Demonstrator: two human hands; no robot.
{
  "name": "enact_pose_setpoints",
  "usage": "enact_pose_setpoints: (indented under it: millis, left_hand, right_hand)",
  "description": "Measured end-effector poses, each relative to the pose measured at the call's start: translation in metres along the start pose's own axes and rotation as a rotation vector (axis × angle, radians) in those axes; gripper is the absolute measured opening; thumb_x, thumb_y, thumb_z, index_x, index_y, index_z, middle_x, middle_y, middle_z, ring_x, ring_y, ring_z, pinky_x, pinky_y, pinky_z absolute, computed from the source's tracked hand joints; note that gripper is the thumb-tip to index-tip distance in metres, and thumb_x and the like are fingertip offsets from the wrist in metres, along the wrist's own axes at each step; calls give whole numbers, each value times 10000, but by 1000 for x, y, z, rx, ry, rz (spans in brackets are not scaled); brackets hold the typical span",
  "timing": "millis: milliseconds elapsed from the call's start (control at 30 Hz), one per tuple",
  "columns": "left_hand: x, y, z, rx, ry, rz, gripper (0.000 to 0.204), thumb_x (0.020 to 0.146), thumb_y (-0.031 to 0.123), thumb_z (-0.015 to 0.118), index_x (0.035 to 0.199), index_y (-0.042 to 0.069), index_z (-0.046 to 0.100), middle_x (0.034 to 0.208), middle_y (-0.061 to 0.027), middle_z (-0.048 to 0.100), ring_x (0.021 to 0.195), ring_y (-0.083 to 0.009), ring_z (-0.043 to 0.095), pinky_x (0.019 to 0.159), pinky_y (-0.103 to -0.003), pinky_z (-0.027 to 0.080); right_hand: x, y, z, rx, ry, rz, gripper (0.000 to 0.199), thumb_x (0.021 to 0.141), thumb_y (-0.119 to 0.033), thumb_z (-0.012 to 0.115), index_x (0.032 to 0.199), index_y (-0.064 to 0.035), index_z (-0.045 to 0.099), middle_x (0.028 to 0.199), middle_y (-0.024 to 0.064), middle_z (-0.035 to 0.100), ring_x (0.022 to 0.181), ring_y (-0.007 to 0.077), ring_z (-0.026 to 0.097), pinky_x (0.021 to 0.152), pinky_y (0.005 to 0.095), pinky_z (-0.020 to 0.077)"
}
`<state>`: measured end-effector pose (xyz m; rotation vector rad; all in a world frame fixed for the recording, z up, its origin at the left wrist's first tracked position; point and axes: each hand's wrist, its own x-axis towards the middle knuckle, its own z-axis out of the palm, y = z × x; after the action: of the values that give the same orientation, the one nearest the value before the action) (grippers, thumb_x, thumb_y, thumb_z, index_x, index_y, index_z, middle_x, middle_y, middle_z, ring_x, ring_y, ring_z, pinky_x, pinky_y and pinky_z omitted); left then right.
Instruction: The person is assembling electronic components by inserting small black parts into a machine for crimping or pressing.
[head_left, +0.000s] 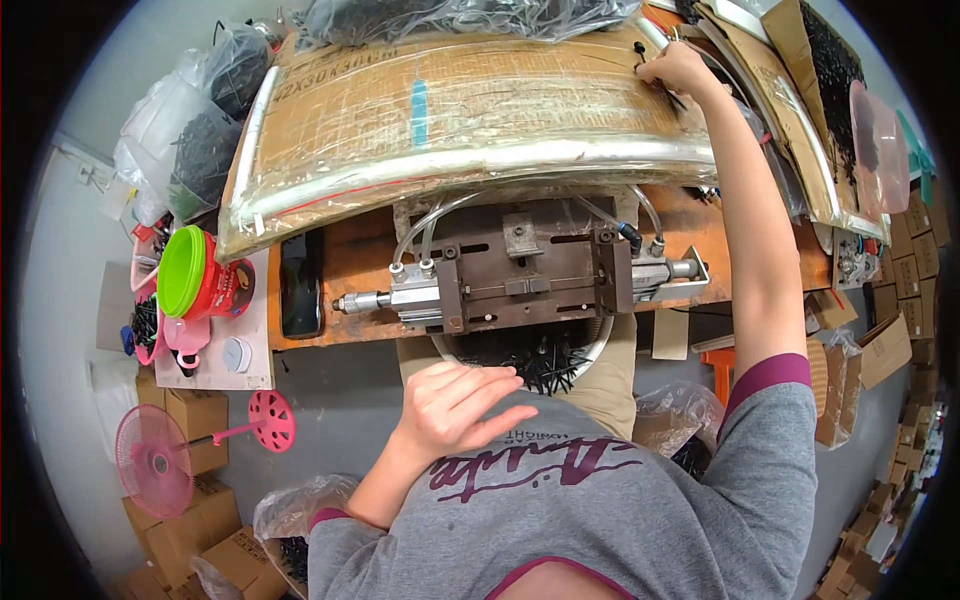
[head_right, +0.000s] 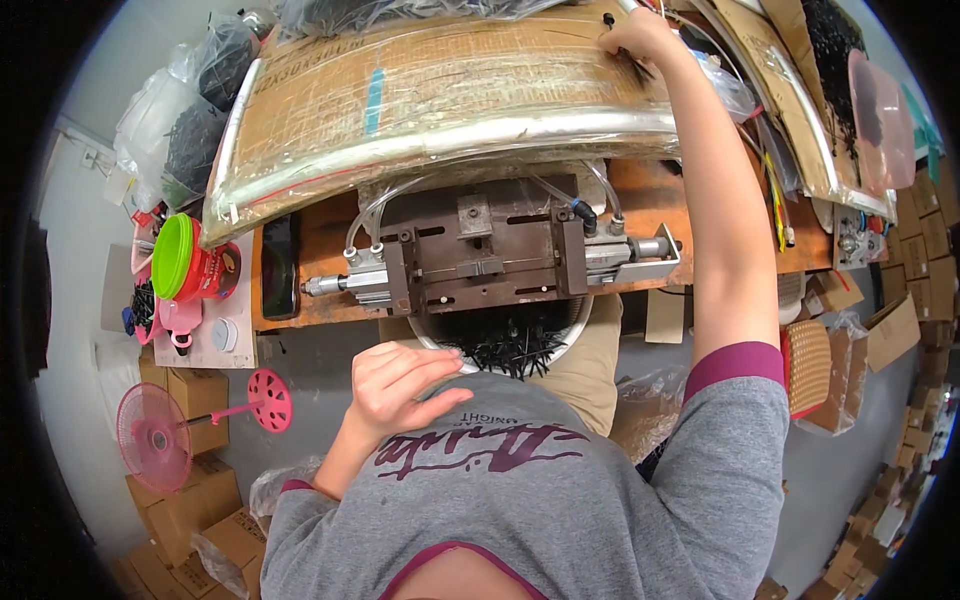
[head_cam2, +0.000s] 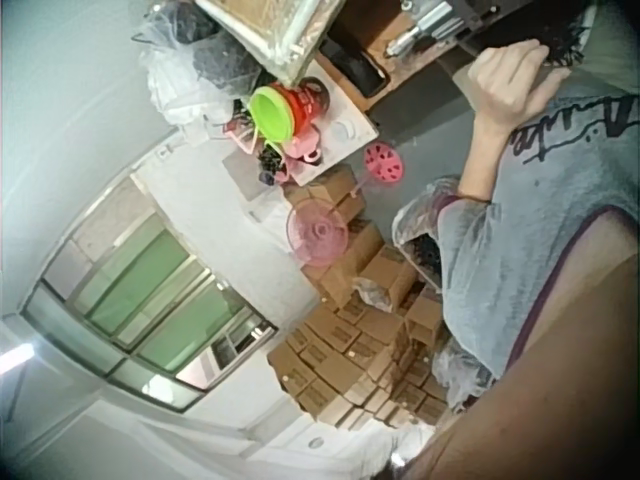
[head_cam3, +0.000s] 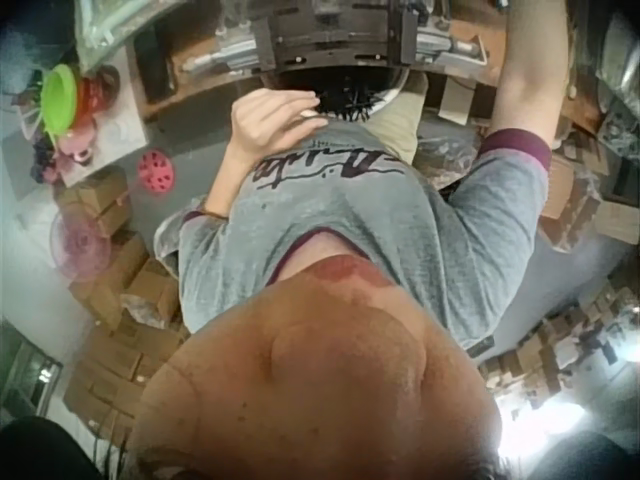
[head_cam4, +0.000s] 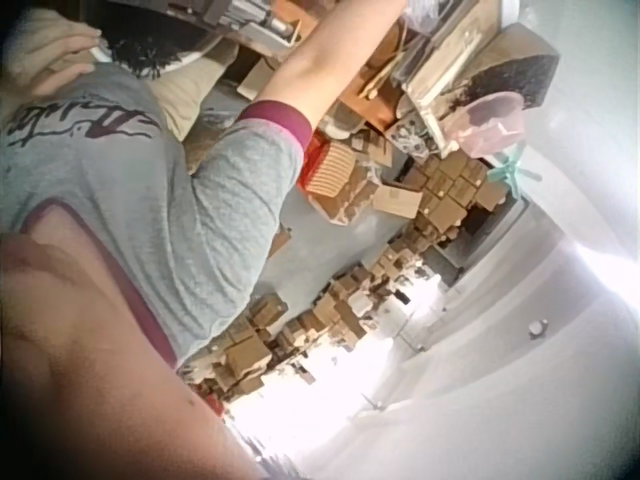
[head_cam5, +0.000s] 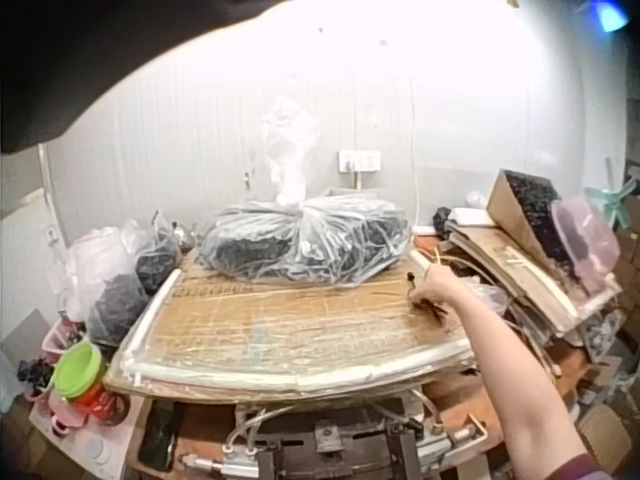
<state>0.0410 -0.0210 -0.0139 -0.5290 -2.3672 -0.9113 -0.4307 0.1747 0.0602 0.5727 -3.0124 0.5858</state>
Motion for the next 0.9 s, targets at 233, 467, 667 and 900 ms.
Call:
enact_pose_setpoints:
  millis: [233,467,667,900]
  left_hand:
    - [13,-3,-6,-36,42,18,286,702,216,870,895,49,741,881,-70,754,676,-160,697,570,-258,496]
    - [71,-25,-6,-124,253,-121,237,786,38,799,1000,-25,722,999,-132,728,836,-193,718,701,-286,581]
    - [89,-37,4,-877,357,-557,576,900,-8,694,1425,-68,463,1365,-206,559,1113,-237,657,889,-324,588]
    - [60,-4,-2,-650,184,-428,371,789,-100,754,1149,-19,715,1019,-88,657,830,-134,674,740,-251,593]
  right_hand:
    - [-28,-26,5,-129,19,-376,295,641,-150,767,859,27,678,748,159,679,722,273,672,683,361,538]
    - [-79,-54,9,-222,150,-734,295,741,-54,703,1019,33,659,898,160,656,777,328,647,747,407,525]
    - [-191,-100,-2,70,300,-1018,329,746,7,767,1055,-40,663,987,80,640,754,232,644,640,311,534]
    - [-245,-90,40,119,434,-1147,391,710,45,717,1099,23,686,1054,147,669,874,282,701,708,362,582]
